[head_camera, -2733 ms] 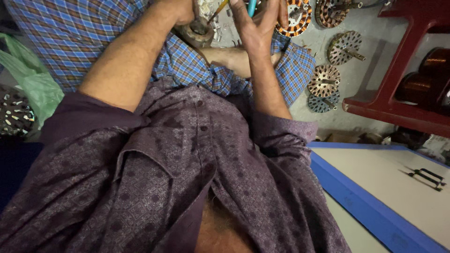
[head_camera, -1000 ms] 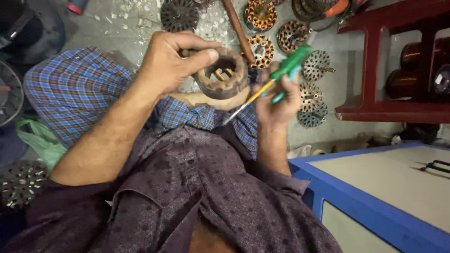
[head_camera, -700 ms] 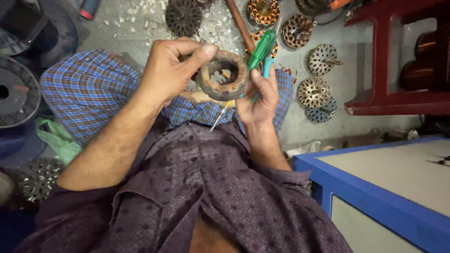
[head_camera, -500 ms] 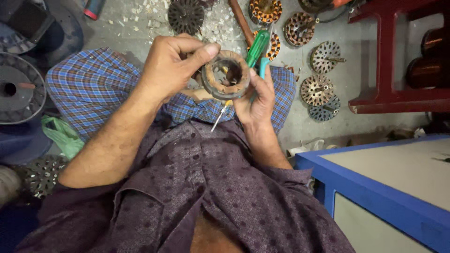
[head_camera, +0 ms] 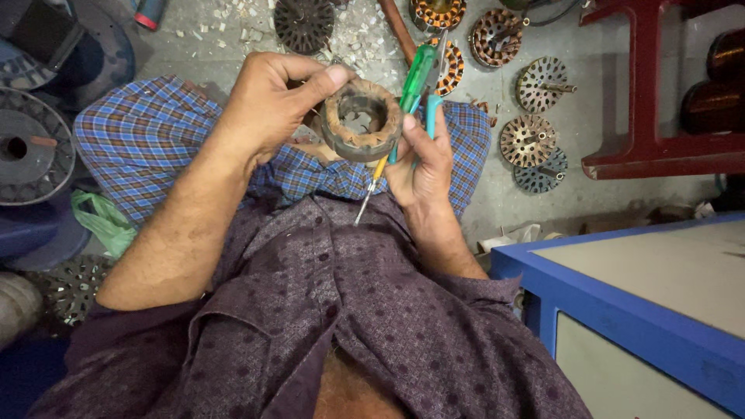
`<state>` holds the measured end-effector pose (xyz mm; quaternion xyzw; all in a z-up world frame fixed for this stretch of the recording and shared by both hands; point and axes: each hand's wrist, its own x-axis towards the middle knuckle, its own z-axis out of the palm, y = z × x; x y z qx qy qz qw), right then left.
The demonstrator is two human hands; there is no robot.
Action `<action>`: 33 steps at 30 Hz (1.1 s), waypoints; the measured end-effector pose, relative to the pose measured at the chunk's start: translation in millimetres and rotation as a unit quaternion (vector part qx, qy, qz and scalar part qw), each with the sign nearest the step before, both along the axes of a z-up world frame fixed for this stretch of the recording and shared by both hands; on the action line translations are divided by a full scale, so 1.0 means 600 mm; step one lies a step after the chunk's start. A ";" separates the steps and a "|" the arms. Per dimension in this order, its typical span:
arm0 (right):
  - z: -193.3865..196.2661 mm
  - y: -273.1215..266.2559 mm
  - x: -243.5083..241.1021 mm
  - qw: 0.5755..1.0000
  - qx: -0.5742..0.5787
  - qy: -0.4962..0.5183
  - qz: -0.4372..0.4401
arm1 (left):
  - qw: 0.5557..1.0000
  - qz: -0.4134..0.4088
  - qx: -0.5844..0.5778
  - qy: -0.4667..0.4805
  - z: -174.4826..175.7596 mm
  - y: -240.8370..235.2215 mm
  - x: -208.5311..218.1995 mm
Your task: The person sits on the floor and uses a screwdriver to scrape and clean the inside of a cylindrical metal component, likely a motor stator. They repeatedly rotate the object and scrape different sections, then set it down and pick up another similar component.
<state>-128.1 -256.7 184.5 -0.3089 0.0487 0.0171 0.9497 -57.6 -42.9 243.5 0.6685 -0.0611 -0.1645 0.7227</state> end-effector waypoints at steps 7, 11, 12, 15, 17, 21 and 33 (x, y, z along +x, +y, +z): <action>-0.008 0.001 -0.005 1.000 0.000 0.026 -0.012 | 0.996 -0.001 -0.043 0.077 -0.010 0.005 0.003; -0.008 0.001 -0.008 1.000 -0.004 0.004 0.002 | 0.998 -0.019 -0.056 0.021 -0.011 0.005 0.004; -0.006 0.000 -0.008 1.000 -0.007 0.002 0.002 | 0.997 -0.018 -0.060 0.042 -0.009 0.006 0.003; -0.001 0.002 -0.009 1.000 -0.014 0.000 0.008 | 0.993 -0.018 -0.066 0.094 0.000 0.010 0.001; 0.002 0.002 -0.009 1.000 -0.016 0.004 0.010 | 0.991 -0.018 -0.064 0.114 0.003 0.011 0.000; 0.001 0.003 -0.009 1.000 -0.011 0.015 0.005 | 0.996 -0.021 -0.057 0.071 -0.005 0.009 0.001; 0.013 -0.010 0.027 0.999 -0.037 0.009 0.023 | 0.940 -0.069 -0.246 0.228 -0.081 0.008 -0.019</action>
